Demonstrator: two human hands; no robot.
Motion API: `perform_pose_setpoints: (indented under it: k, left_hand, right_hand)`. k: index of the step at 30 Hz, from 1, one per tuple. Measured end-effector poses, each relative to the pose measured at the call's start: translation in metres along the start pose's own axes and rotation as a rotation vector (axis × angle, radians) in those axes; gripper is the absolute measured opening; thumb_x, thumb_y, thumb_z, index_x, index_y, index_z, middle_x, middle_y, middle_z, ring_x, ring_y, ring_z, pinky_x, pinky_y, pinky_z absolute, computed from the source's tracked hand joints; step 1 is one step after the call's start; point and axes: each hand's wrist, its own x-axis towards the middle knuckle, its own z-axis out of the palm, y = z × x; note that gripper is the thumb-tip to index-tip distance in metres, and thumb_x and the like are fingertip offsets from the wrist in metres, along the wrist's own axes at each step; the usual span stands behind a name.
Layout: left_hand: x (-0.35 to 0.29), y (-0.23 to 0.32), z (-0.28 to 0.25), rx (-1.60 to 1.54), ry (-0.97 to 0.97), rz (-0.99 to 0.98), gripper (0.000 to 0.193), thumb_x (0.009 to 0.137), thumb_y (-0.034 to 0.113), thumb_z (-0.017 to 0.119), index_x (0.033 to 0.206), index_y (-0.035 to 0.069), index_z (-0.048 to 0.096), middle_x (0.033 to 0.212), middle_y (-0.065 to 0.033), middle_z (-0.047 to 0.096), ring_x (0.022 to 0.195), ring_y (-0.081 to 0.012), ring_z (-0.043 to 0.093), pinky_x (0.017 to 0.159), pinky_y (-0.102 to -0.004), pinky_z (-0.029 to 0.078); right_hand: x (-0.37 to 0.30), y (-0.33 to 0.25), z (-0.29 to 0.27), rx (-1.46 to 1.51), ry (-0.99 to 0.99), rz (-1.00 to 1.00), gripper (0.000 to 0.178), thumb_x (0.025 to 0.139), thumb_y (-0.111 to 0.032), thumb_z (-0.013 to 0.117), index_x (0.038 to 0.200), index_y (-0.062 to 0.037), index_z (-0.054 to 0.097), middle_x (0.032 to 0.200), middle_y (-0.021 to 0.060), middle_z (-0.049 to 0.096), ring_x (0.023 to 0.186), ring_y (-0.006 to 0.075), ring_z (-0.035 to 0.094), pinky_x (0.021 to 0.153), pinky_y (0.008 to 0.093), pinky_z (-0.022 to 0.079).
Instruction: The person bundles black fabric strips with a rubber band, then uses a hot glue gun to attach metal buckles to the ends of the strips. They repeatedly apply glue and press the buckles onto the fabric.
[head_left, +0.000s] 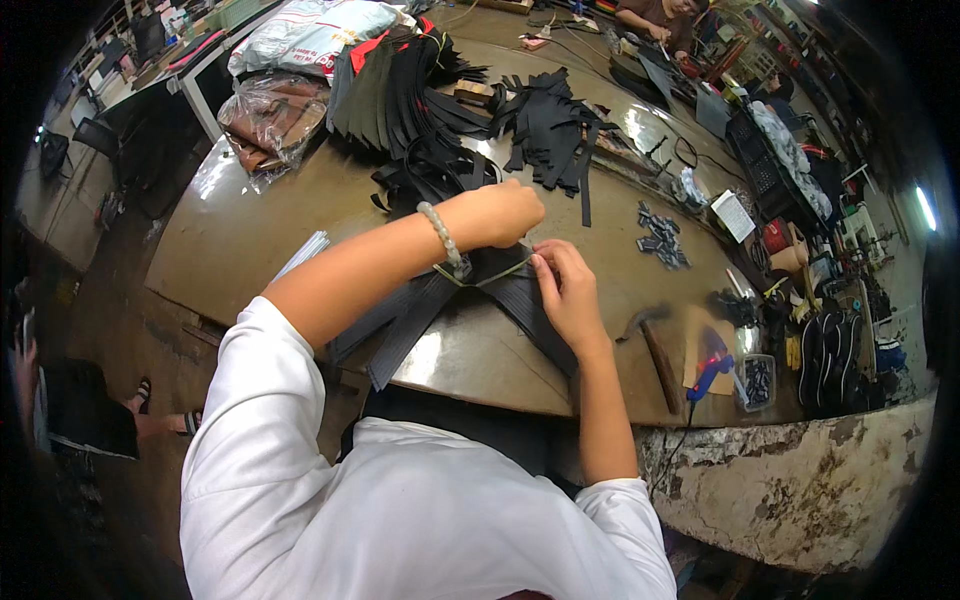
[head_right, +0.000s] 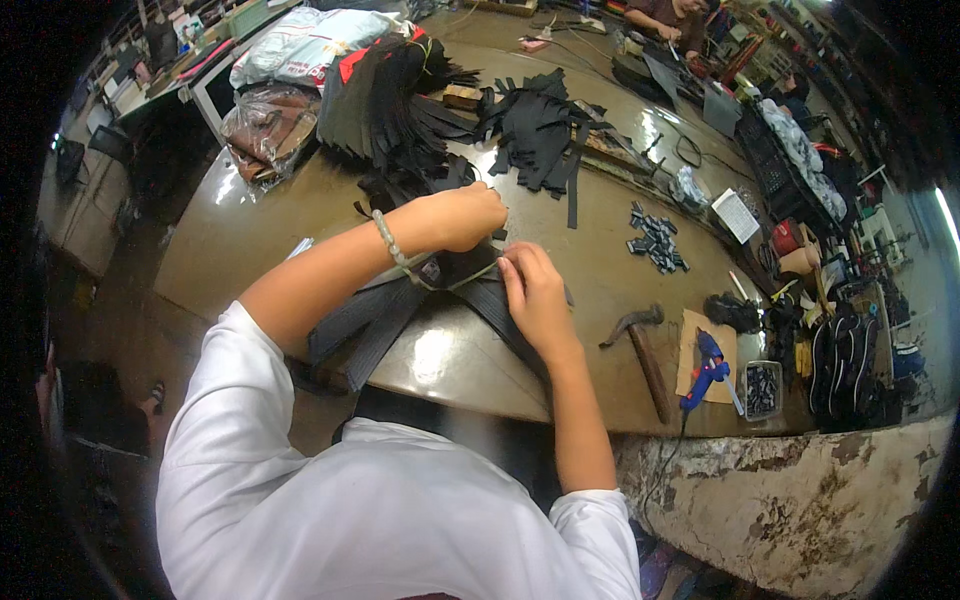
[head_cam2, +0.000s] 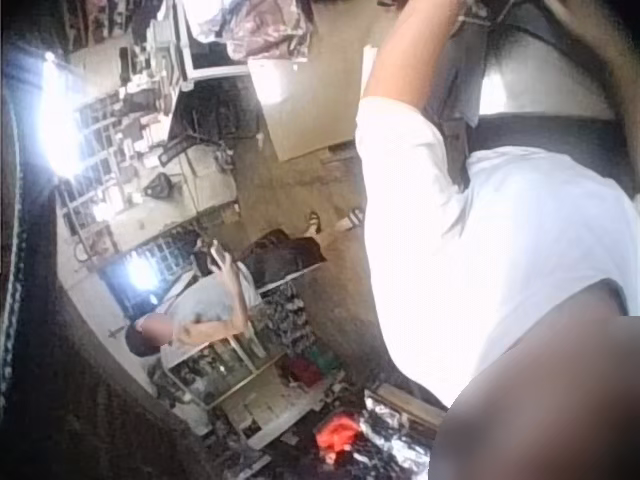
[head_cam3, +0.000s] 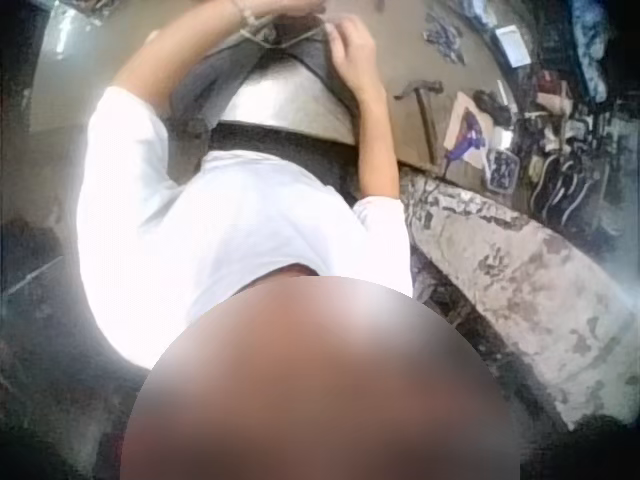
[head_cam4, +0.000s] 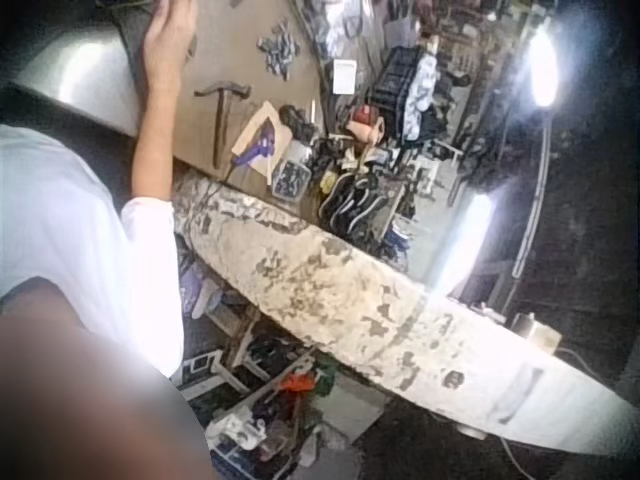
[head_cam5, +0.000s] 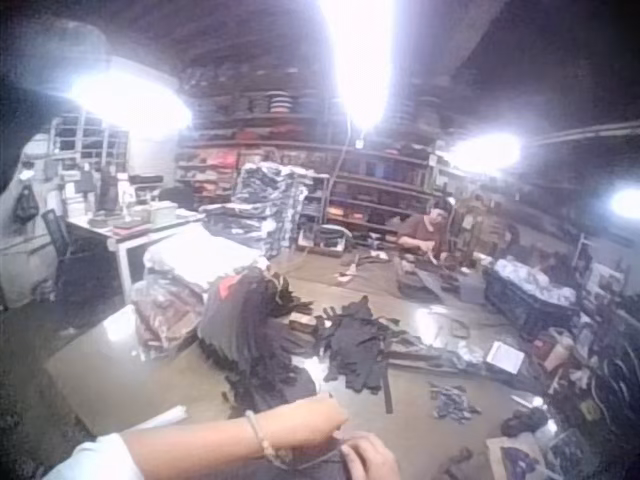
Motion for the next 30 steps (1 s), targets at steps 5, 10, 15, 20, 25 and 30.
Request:
perform_pose_setpoints:
  k: [5,10,15,20,25,30]
  left_hand:
    - [-0.026,0.007,-0.027,-0.079,0.049,-0.065,0.012,0.073,0.004,0.068,0.084,-0.001,0.071,0.085,-0.0203,0.069,0.075,-0.0367,0.069,0.069,-0.0446,0.055]
    - [-0.066,0.004,-0.031,-0.503,0.181,-0.084,0.028,0.079,0.017,0.072,0.102,0.001,0.07,0.103,-0.0195,0.067,0.093,-0.0328,0.066,0.085,-0.0413,0.052]
    - [-0.156,0.02,0.024,-0.504,0.567,-0.602,0.112,0.063,0.058,0.082,0.145,0.0,0.033,0.141,-0.0268,0.042,0.134,-0.0399,0.039,0.111,-0.0441,0.032]
    - [-0.146,0.039,0.076,-0.175,0.283,-0.771,0.108,0.06,0.049,0.083,0.143,-0.001,0.037,0.138,-0.0259,0.044,0.13,-0.0393,0.042,0.108,-0.0425,0.037]
    - [-0.164,-0.008,0.054,-0.535,0.352,-0.616,0.07,0.067,0.04,0.08,0.125,0.005,0.063,0.108,-0.0153,0.059,0.105,-0.032,0.054,0.092,-0.0386,0.045]
    - [-0.164,0.002,0.038,-0.232,0.381,-0.51,0.07,0.07,0.042,0.081,0.125,0.005,0.061,0.105,-0.011,0.059,0.103,-0.0278,0.056,0.09,-0.0384,0.046]
  right_hand:
    - [0.011,-0.013,0.015,0.118,-0.017,0.149,0.016,0.087,-0.005,0.064,0.101,0.0029,0.064,0.087,0.015,0.066,0.07,0.0232,0.064,0.064,0.0318,0.048]
    - [0.029,-0.01,0.023,0.185,-0.005,-0.013,0.015,0.088,-0.006,0.062,0.098,0.0022,0.068,0.083,0.0148,0.066,0.069,0.0248,0.063,0.063,0.0324,0.048]
    - [0.026,-0.019,0.014,0.043,0.006,0.029,0.016,0.09,-0.01,0.063,0.099,0.0016,0.07,0.083,0.0159,0.065,0.07,0.0258,0.063,0.063,0.0328,0.047]
    - [0.031,-0.024,0.011,0.066,0.009,0.057,0.017,0.092,-0.011,0.062,0.099,0.0014,0.07,0.081,0.0165,0.064,0.067,0.0256,0.061,0.062,0.0337,0.046]
    - [0.037,-0.022,0.0,0.086,0.031,0.072,0.019,0.093,-0.015,0.062,0.099,0.0009,0.071,0.079,0.0145,0.063,0.067,0.0249,0.059,0.063,0.033,0.045]
    - [0.035,-0.028,-0.005,0.072,-0.022,0.048,0.02,0.093,-0.017,0.062,0.099,0.0003,0.071,0.081,0.0142,0.064,0.07,0.0259,0.06,0.065,0.0342,0.046]
